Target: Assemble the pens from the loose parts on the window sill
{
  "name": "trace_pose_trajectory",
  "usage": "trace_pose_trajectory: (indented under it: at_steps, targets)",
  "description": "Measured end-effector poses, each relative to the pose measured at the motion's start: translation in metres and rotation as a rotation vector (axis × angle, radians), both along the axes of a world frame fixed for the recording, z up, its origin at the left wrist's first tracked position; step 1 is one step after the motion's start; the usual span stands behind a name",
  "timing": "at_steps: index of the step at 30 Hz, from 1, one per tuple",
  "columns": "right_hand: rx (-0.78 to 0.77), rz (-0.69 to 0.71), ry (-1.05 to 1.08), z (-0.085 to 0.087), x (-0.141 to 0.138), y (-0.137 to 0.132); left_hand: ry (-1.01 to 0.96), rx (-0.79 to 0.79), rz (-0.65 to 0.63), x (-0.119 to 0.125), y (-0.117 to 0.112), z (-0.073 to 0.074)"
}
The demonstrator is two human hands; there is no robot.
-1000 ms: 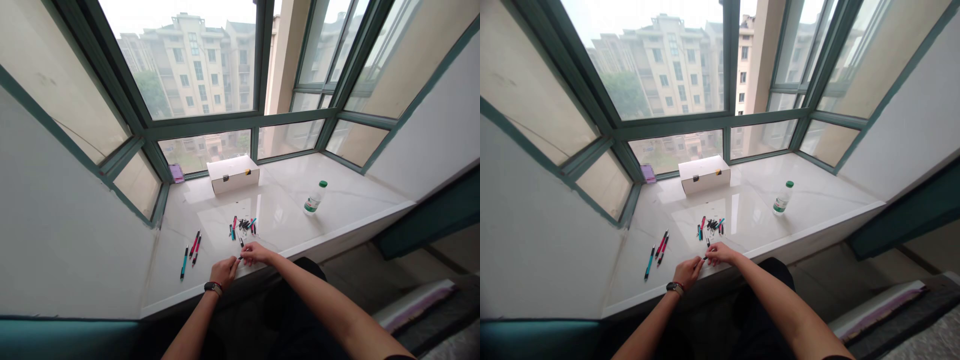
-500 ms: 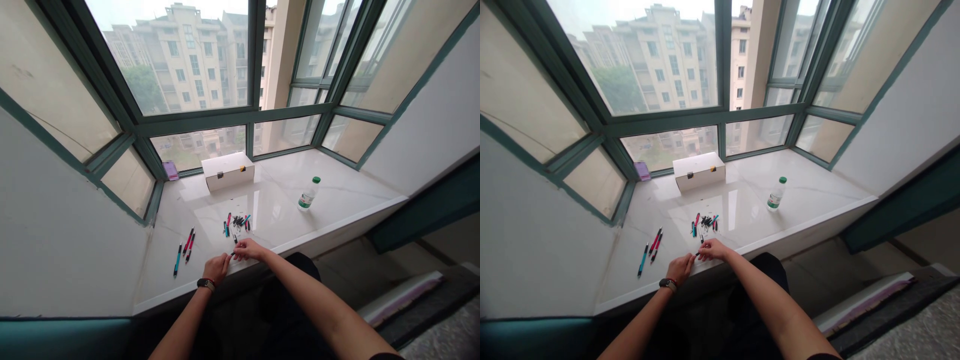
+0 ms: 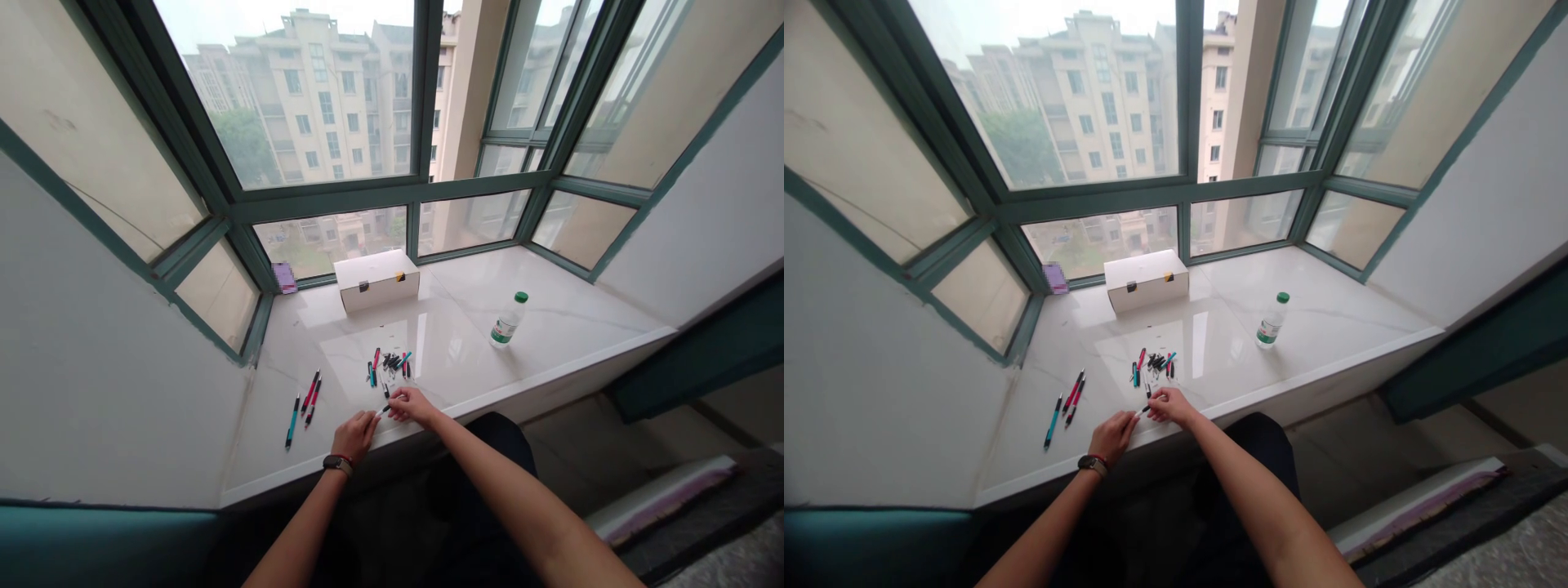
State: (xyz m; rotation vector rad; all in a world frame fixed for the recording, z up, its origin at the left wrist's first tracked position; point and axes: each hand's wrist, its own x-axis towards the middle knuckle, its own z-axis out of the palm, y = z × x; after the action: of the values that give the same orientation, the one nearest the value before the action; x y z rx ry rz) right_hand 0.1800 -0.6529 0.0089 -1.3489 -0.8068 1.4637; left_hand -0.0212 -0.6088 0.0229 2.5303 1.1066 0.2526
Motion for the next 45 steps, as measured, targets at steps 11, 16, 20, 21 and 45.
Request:
trace_pose_trajectory:
  at_steps: [11,16,20,21,45]
  targets:
    - [0.05,-0.006,-0.018,-0.011,-0.003,0.001,-0.021,-0.035,0.036,0.0,0.0,0.003]
    - [0.037,-0.028,-0.058,-0.011,-0.006,0.003,0.001,-0.026,0.059,0.0,0.001,-0.002]
    - [0.03,-0.035,-0.076,-0.008,-0.007,0.002,0.02,-0.043,0.06,0.001,-0.001,0.002]
    - [0.029,-0.043,-0.078,-0.007,-0.007,0.002,0.019,-0.046,0.057,0.001,-0.001,0.003]
    - [0.019,-0.145,0.161,0.002,-0.011,0.002,0.02,0.041,0.038,0.001,-0.002,-0.003]
